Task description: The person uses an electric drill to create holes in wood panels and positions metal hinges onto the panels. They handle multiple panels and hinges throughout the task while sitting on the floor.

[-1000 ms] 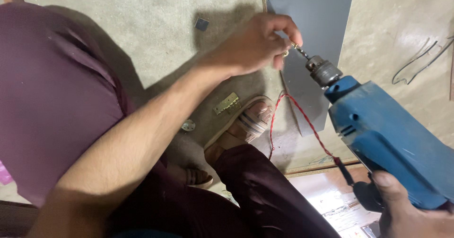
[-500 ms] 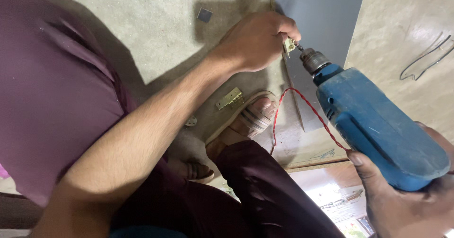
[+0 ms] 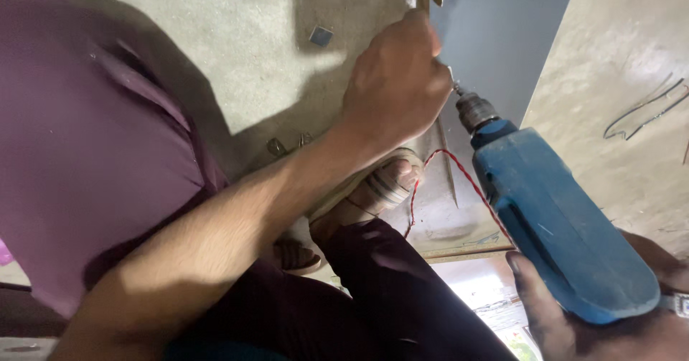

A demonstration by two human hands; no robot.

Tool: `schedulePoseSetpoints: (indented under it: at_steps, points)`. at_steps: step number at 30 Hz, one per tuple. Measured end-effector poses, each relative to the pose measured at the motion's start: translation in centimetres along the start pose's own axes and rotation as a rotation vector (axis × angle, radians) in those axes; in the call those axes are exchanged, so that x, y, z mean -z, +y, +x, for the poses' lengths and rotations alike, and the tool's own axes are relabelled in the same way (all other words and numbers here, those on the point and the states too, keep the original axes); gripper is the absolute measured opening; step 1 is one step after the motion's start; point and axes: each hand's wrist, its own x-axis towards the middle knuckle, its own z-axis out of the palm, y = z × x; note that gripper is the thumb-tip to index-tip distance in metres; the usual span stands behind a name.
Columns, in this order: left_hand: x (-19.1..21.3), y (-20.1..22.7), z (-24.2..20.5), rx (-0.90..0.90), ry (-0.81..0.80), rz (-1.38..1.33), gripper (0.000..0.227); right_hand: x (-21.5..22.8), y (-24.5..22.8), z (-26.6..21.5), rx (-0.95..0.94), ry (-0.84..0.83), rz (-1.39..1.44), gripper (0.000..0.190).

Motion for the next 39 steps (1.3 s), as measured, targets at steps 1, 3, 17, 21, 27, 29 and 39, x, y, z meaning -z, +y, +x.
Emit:
schedulePoseSetpoints:
  at_steps: [1, 3, 17, 21, 27, 29, 39]
  points:
    - [-0.4, -0.4, -0.2, 0.002, 0.014, -0.067, 0.023, -0.2, 0.2, 0.2, 0.049, 0.006, -0.016, 0.050]
    - [-1.5, -1.1, -0.8, -0.009, -0.025, -0.014, 0.018, -0.2, 0.8, 0.5, -0.016, -0.017, 0.168, 0.045]
    - [-4.1, -0.5, -4.1, 0.642, -0.365, -0.706, 0.032, -1.0, -0.7, 1.0, -0.335, 0.066, 0.048, 0.064]
    - [-4.5, -0.1, -3.9, 0.613, -0.400, -0.917, 0.034, -2.6, -0.2, 0.2, -0.246, 0.321, 0.215, 0.050]
    - [-5.8, -0.6, -3.6, 0.742, -0.313, -1.084, 0.036, -3.4, 0.7, -1.0, -0.258, 0.402, 0.482, 0.048]
    - [-5.7, -0.4, -3.9, 0.745, -0.325, -1.116, 0.037, -2.8, 0.7, -2.8, -0.334, 0.383, 0.486, 0.045]
    - [-0.7, 0.5, 0.7, 0.349, -0.179, -1.310, 0.022, -8.8, 3.0, -9.0, -0.405, 0.642, 0.784, 0.056]
